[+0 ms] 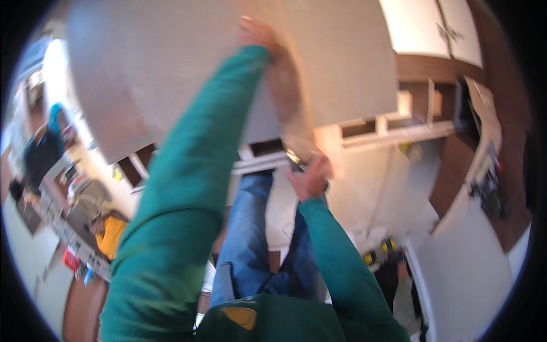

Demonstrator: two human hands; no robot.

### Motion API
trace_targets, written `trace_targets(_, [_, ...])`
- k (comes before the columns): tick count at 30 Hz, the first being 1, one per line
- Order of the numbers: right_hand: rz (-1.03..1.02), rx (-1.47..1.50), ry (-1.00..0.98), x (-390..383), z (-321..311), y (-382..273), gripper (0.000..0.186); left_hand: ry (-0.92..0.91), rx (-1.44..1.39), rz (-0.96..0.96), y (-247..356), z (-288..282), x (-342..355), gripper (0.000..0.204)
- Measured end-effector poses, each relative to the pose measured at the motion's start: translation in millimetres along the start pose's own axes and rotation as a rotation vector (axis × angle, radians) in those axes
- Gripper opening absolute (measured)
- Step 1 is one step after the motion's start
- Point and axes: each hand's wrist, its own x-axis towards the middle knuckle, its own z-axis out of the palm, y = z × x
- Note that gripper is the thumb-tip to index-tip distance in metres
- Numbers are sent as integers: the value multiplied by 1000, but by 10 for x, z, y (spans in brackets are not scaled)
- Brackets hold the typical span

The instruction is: The person measures a large sheet of material with a tape measure and marks it with a pencil. They then use a utility knife to cut along the marked line, separating a strip from the sheet. The cut piece is removed and set aside.

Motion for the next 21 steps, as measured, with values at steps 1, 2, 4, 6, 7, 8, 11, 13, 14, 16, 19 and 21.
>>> trace_targets(1, [54,39,-54,1,-17,-12,125,100,-97,-98,29,28,10,85])
trace_targets(2, [48,29,-63,2,-29,-32,126,168,-77,-182,76,68,10,82])
trace_targets(4, [-15,77,15,2,-88,-95,118,238,-260,-338,121,65,15,76])
trace_targets(6, [-58,106,30,-8,-161,-153,116,262,-295,-381,140,3,-13,71])
trace_targets(7, [-60,96,25,-2,-191,-192,114,31,-153,-180,107,-59,-53,113])
trace_targets(8, [-68,97,35,-10,-216,-217,113,15,-116,-191,109,-135,-65,117])
trace_targets(11, [-47,33,9,-22,-272,-245,111,-123,-53,-206,151,-344,-152,127])
trace_targets(13, [-36,-3,-27,-14,-242,-212,120,-213,25,-202,238,-403,-167,130])
trace_targets(14, [-58,-31,-34,-21,-212,-171,122,-199,-5,-200,228,-383,-179,127])
trace_targets(16, [-42,-29,-27,6,-104,-77,123,-81,9,-249,259,-287,-196,121])
trace_targets(19, [-7,22,-86,104,85,98,123,84,-78,-330,308,-140,-194,110])
trace_targets(21, [-67,15,-69,140,189,172,122,95,-50,-382,351,-97,-173,99])
